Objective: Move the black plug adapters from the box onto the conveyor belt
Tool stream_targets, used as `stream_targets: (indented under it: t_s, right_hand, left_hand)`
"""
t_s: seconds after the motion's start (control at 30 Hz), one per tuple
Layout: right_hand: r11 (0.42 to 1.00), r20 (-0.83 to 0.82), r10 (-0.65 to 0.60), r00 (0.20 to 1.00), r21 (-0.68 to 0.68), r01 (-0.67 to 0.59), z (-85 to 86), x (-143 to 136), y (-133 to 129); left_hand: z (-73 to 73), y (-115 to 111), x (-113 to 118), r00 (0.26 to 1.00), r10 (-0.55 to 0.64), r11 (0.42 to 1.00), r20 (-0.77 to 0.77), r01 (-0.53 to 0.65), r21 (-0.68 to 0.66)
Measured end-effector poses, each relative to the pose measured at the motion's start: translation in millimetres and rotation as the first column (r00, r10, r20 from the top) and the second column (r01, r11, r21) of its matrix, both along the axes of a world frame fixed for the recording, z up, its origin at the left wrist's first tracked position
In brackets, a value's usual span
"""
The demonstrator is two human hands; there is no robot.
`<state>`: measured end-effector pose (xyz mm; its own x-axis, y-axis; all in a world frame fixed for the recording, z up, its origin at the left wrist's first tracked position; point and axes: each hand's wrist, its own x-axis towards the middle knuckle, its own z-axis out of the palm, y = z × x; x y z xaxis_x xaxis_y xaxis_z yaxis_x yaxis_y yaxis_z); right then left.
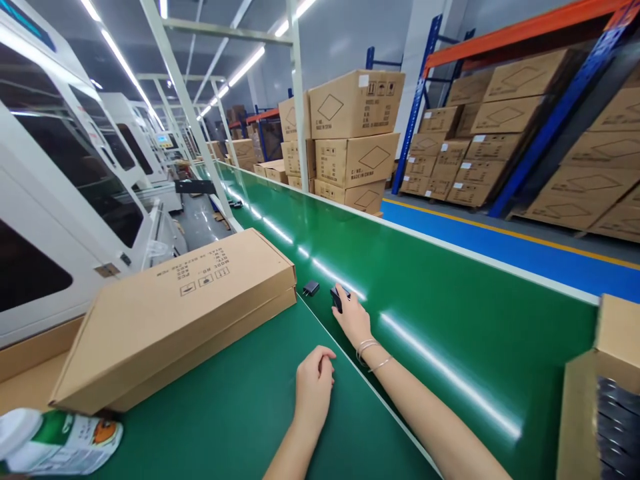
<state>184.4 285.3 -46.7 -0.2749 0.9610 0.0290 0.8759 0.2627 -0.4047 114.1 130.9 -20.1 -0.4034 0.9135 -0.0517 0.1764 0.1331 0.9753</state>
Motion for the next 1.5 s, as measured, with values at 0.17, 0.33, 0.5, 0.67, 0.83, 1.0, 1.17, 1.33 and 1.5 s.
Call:
stream_targets:
  t_s: [0.17,0.33,0.5,0.67,0.83,1.0,1.17,1.33,1.5]
  right_hand:
    - [0.922,-0.145,0.282,0.948,-0.232,-0.309,53.7,31.9,10.5]
    - [0.47,-0.294,0.724,0.624,-0.452,-0.758,129.2,53.0,-15.4]
    - [0.287,0.23,0.955,0.189,-0.547,-0.787,148.6,28.1,-96.6]
    - [0.353,0.441,0.886,0.142,-0.445,-0.823,123.1,25.3,-130.6]
    - [0.388,0.353,0.906,0.235,-0.465,-0.796,123.8,40.8,-125.6]
    - [0.446,0.106,0.887,0.449,-0.446,-0.776,132.8,49.1,-101.9]
    - [0.76,0.31,0.644,0.699,-0.16,-0.629,95.2,37.5,-26.7]
    - [0.776,0.377,0.586,0.718,-0.007,-0.63,36.3,5.7,16.0]
    - [0.75,0.323,0.621,0.714,0.019,-0.661,16.7,-9.5,17.4]
  left_hand:
    - [1.9,-0.3,0.9,0.977,0.114,0.982,0.183,-0.138,0.127]
    - [-0.3,-0.1,-0.9,0.91,0.311,0.899,0.272,-0.375,0.226]
    - [1.9,-0.2,-2.9,0.897,0.292,0.902,0.331,-0.373,0.215]
    - [3.2,2.1,-3.7,0.882,0.279,0.913,0.379,-0.366,0.18]
    - [2.1,5.0,-2.8,0.866,0.301,0.907,0.399,-0.39,0.161]
    - [2.0,3.6,-0.5,0.872,0.306,0.908,0.382,-0.387,0.157]
    - [2.9,0.5,1.9,0.911,0.265,0.93,0.317,-0.328,0.166]
    - [3.3,0.4,2.9,0.919,0.254,0.939,0.3,-0.31,0.153]
    - [2.7,0.4,2.8,0.929,0.248,0.946,0.273,-0.294,0.14]
